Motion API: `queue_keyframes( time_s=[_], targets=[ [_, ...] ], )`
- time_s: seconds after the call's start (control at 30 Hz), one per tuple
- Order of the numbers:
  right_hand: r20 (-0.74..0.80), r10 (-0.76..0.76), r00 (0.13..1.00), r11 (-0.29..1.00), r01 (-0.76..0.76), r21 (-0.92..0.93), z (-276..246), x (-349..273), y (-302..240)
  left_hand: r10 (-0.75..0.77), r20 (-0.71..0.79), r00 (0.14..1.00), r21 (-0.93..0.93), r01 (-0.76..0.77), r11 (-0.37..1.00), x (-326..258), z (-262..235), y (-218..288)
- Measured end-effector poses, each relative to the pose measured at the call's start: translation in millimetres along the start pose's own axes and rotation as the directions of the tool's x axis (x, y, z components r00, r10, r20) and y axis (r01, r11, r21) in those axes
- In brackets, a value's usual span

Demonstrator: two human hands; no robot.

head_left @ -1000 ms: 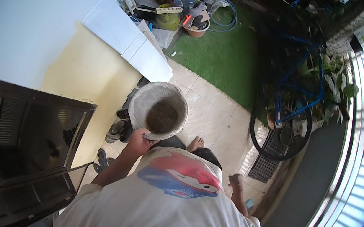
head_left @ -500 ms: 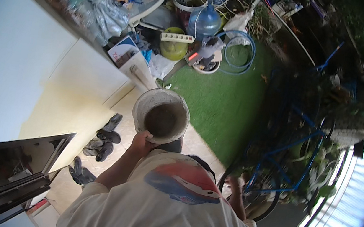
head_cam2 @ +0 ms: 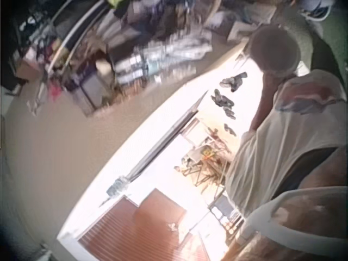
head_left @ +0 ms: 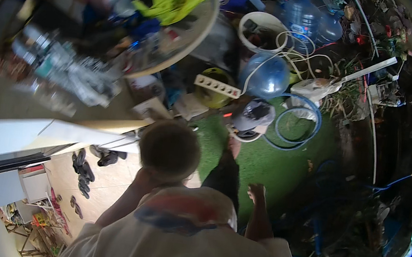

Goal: The person scoops dry cement powder from a bag into a bucket using a trowel, then carries the bucket to a tiled area and mixes the contents with water using the trowel.

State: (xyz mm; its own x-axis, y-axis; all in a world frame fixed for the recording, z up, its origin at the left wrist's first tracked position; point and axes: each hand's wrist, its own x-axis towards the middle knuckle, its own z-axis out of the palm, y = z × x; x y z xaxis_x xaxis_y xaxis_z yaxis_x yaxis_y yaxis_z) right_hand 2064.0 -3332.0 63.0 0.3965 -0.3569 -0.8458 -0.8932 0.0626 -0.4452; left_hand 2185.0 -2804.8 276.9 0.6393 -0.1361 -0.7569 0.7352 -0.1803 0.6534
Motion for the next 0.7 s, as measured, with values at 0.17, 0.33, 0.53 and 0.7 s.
queue_keyframes(
  time_s=[0.17,0.33,0.53,0.7],
  targets=[
    [0.004,-0.693,0.721,0.53,0.513,-0.676,-62.1,155.7,-193.5,0.068,-0.123,0.99,0.829,0.065,0.555,-13.1,59.7,98.2],
    [-0.052,-0.844,0.533,0.505,0.76,-0.41,-91.3,175.1,-386.6,-0.081,-0.378,0.922,0.265,0.192,0.945,-10.8,111.4,84.0],
    [0.23,-0.954,0.19,-0.025,0.718,-0.695,-104.2,225.6,-516.5,-0.323,-0.357,0.877,-0.261,0.239,0.935,0.6,134.0,67.8],
    [-0.077,-0.958,0.275,0.273,0.807,-0.524,-58.3,228.2,-575.2,-0.512,-0.282,0.811,-0.482,0.342,0.807,7.7,139.8,84.5]
  ],
)
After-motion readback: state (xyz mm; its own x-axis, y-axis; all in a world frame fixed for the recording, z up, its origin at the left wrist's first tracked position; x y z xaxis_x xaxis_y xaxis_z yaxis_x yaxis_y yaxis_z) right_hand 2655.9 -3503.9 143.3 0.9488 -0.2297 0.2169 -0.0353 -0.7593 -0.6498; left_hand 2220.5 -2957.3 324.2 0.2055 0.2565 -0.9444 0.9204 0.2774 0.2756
